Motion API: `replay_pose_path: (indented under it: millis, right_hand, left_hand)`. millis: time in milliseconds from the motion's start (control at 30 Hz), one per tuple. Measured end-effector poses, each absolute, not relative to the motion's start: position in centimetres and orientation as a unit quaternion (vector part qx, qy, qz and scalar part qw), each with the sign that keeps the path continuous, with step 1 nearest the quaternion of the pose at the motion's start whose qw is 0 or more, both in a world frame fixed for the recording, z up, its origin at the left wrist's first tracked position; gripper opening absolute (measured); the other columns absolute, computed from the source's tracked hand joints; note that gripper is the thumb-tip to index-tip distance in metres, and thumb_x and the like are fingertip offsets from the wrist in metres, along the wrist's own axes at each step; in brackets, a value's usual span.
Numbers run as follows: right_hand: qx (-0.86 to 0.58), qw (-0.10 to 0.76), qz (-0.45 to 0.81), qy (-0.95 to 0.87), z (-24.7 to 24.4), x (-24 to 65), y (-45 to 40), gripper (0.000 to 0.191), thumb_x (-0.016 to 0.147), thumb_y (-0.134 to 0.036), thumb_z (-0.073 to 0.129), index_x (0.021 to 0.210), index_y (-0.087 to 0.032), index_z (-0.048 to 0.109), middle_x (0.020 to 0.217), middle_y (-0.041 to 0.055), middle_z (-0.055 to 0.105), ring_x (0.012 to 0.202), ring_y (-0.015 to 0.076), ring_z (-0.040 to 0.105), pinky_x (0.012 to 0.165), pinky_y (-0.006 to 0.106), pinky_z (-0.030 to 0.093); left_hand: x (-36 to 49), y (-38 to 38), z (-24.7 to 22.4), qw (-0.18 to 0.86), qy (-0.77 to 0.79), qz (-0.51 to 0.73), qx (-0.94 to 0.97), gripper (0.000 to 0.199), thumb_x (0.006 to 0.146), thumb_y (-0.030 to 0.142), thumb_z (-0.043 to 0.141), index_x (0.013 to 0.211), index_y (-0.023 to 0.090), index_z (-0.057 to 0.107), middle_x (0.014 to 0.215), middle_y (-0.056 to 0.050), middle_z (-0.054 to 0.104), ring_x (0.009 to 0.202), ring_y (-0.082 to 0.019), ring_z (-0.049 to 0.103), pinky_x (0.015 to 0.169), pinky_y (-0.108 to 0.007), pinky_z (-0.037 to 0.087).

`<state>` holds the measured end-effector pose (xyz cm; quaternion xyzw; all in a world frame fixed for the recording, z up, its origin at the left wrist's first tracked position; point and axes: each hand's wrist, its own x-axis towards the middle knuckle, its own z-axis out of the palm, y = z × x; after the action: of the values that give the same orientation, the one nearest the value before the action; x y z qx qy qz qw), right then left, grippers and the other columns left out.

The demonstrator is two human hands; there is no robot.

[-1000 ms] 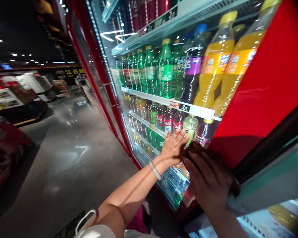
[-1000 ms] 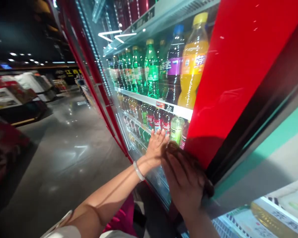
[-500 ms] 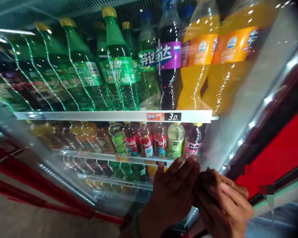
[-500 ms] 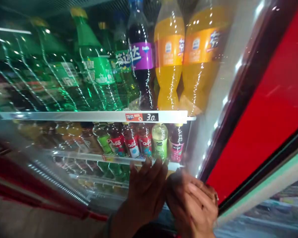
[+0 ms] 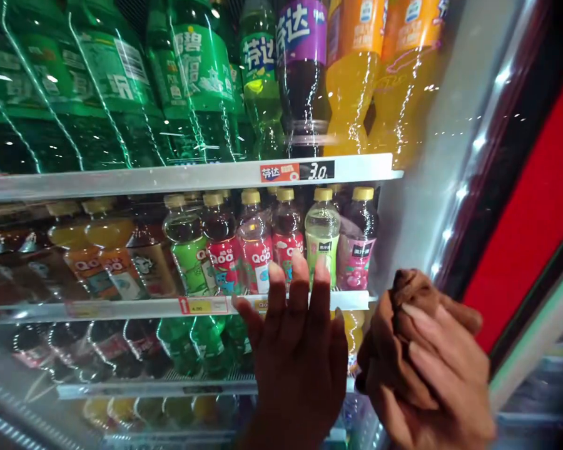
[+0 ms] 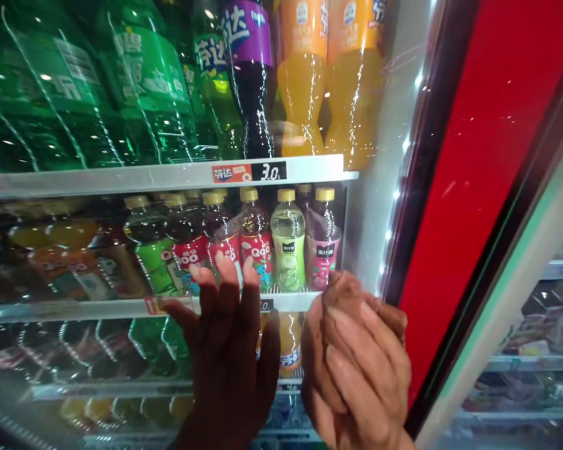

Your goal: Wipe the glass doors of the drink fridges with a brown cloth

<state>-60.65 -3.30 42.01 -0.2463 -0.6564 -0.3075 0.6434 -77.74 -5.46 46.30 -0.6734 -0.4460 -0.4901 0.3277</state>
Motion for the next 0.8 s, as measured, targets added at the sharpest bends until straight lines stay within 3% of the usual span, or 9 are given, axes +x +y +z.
replay_pose_path:
  millis: [100,200,300,400,500,667,800]
  right_hand:
    - [-0.245,0.665,-0.293,-0.641,37.5,-61.4,-3.0,0.066,0.083,-0.027,0.073,0.145,-0.036,0.054,0.15,0.0039,0.057,0.13,0.0367,0.062,0.104,0.06,0.057]
    - [-0.26,0.683,-0.292,-0.617,36.1,-62.2,-2.9,0.072,0.077,-0.03,0.081,0.144,-0.034,0.054,0.153,0.0035,0.054,0.138,0.0422,0.053,0.113,0.072,0.044]
    - [-0.255,0.677,-0.306,-0.619,36.4,-62.6,-3.1,0.077,0.073,-0.021,0.085,0.142,-0.03,0.055,0.156,0.0021,0.051,0.14,0.0359,0.053,0.12,0.066,0.04]
    - [-0.257,0.646,-0.299,-0.654,36.1,-62.7,-3.7,0.059,0.075,-0.015,0.083,0.129,-0.024,0.061,0.161,0.0035,0.044,0.145,0.032,0.048,0.124,0.058,0.038]
    - [-0.251,0.608,-0.294,-0.693,34.9,-62.6,-4.2,0.043,0.078,-0.012,0.079,0.117,-0.019,0.062,0.161,0.0073,0.042,0.149,0.0362,0.04,0.124,0.059,0.037]
    - [-0.256,0.575,-0.32,-0.708,33.1,-62.7,-4.3,0.054,0.081,-0.013,0.077,0.13,-0.019,0.056,0.141,0.0149,0.058,0.146,0.0397,0.044,0.114,0.065,0.045]
    - [-0.26,0.556,-0.33,-0.717,33.4,-62.7,-4.3,0.061,0.084,-0.016,0.071,0.141,-0.019,0.048,0.147,0.018,0.053,0.151,0.0379,0.035,0.116,0.065,0.042]
  left_hand:
    - [-77.8,-5.1,43.9,0.333,-0.452,-0.491,-0.666,0.071,0.099,0.024,0.047,0.164,0.023,0.019,0.17,-0.004,0.024,0.161,-0.025,0.009,0.131,-0.054,-0.013]
    - [-77.7,-5.2,41.7,0.345,-0.451,-0.481,-0.667,0.07,0.099,0.023,0.044,0.164,0.019,0.019,0.171,-0.005,0.02,0.162,-0.025,0.005,0.131,-0.052,-0.011]
    - [-77.6,-5.4,40.5,0.356,-0.45,-0.47,-0.671,0.07,0.099,0.021,0.044,0.164,0.018,0.019,0.171,-0.006,0.022,0.162,-0.025,0.005,0.132,-0.051,-0.007]
    - [-77.6,-5.1,40.3,0.367,-0.451,-0.461,-0.67,0.066,0.1,0.021,0.042,0.163,0.017,0.023,0.171,-0.008,0.022,0.161,-0.026,0.01,0.133,-0.05,-0.001]
    - [-77.7,-4.5,40.1,0.406,-0.449,-0.464,-0.647,0.066,0.101,0.022,0.043,0.164,0.019,0.023,0.168,-0.007,0.028,0.161,-0.023,0.009,0.133,-0.047,0.0]
    - [-78.1,-3.9,38.7,0.429,-0.45,-0.435,-0.651,0.07,0.099,0.028,0.052,0.163,0.02,0.024,0.166,-0.006,0.034,0.161,-0.021,0.006,0.133,-0.045,-0.001]
    - [-78.3,-4.3,36.9,0.417,-0.462,-0.412,-0.666,0.072,0.1,0.025,0.051,0.164,0.023,0.019,0.17,-0.006,0.024,0.161,-0.022,0.009,0.133,-0.05,0.004]
